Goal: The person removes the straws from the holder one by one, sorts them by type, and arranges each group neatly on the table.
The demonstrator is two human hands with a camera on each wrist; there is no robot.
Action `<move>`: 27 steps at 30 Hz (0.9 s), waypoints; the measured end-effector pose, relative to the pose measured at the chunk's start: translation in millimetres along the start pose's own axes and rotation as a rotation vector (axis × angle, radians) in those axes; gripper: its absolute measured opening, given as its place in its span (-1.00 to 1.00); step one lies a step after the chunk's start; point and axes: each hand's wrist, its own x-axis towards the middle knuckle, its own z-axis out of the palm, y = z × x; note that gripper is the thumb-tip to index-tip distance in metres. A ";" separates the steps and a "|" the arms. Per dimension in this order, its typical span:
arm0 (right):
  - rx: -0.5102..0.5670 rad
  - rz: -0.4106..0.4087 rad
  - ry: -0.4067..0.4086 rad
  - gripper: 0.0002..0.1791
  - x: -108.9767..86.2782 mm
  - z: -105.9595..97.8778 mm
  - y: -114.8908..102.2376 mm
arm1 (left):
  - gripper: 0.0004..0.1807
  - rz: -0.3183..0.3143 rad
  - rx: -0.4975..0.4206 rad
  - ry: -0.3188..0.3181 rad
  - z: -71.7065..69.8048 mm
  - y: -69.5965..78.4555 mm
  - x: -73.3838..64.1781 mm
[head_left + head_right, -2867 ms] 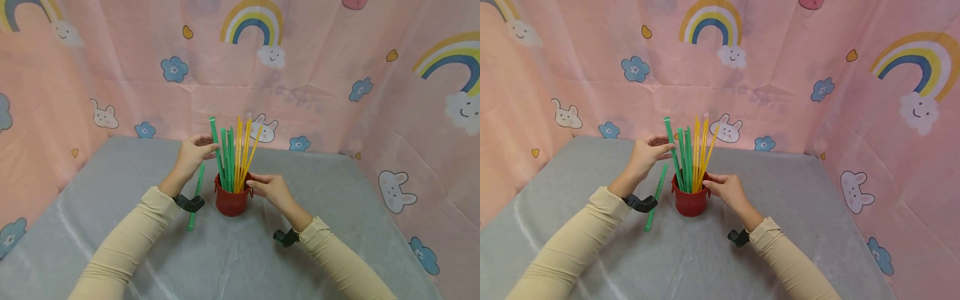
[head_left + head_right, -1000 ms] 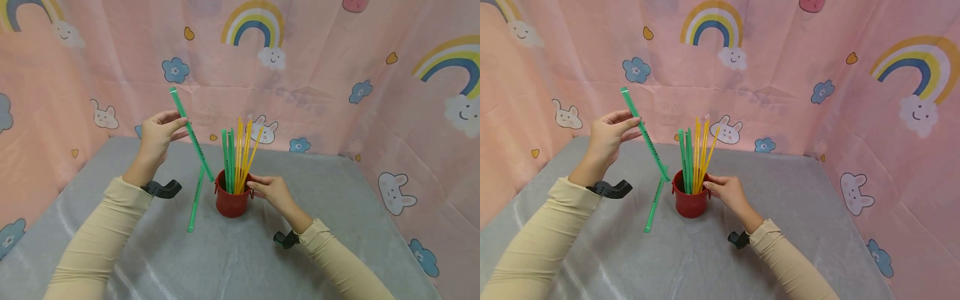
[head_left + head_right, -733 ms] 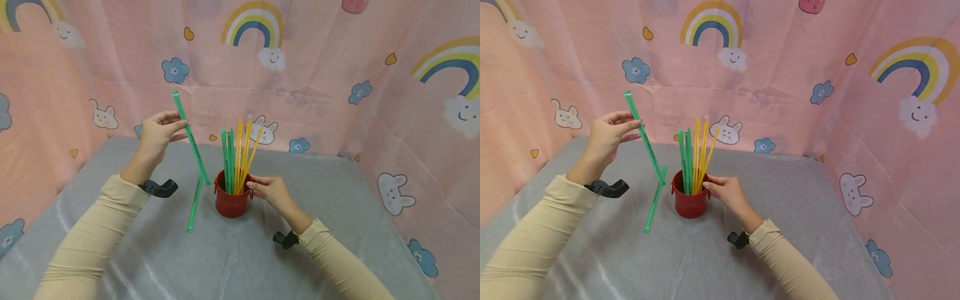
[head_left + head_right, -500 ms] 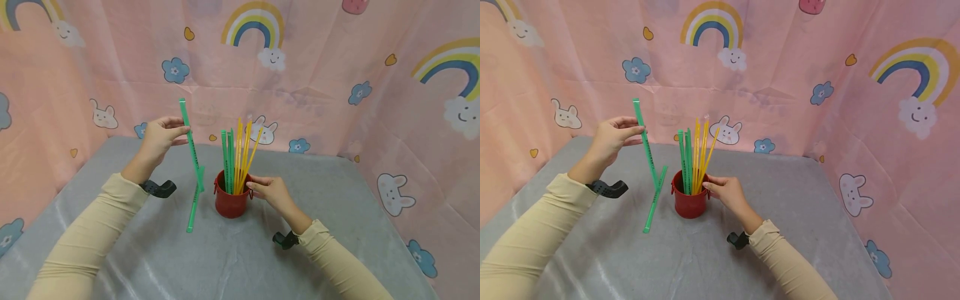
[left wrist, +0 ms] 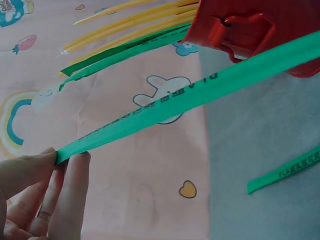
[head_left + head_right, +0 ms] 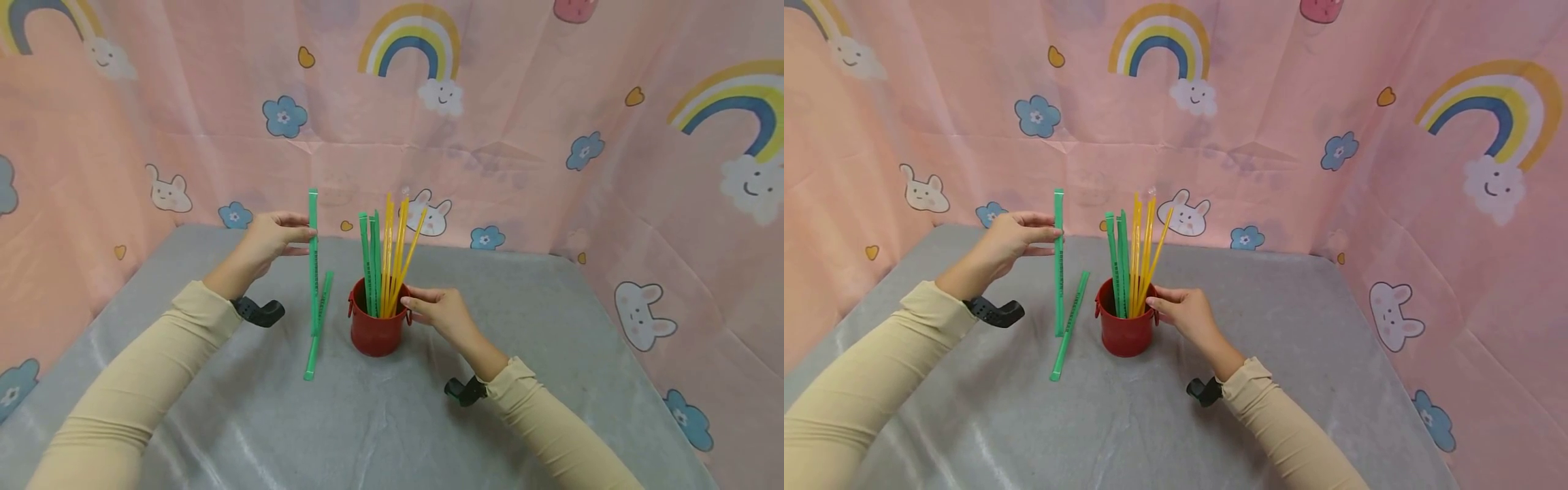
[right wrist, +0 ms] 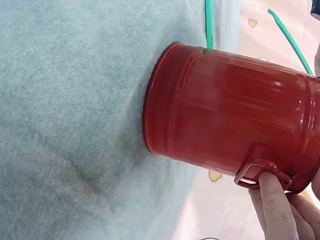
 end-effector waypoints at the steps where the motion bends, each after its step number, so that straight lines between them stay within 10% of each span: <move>1: -0.001 0.002 0.001 -0.56 0.0 0.1 -0.3 | -0.60 -0.019 0.012 -0.009 0.0 -1.3 0.6; 27: -0.022 0.010 0.007 -0.54 -1.9 0.3 -1.8 | -0.52 -0.177 0.145 -0.118 -0.8 -39.3 13.0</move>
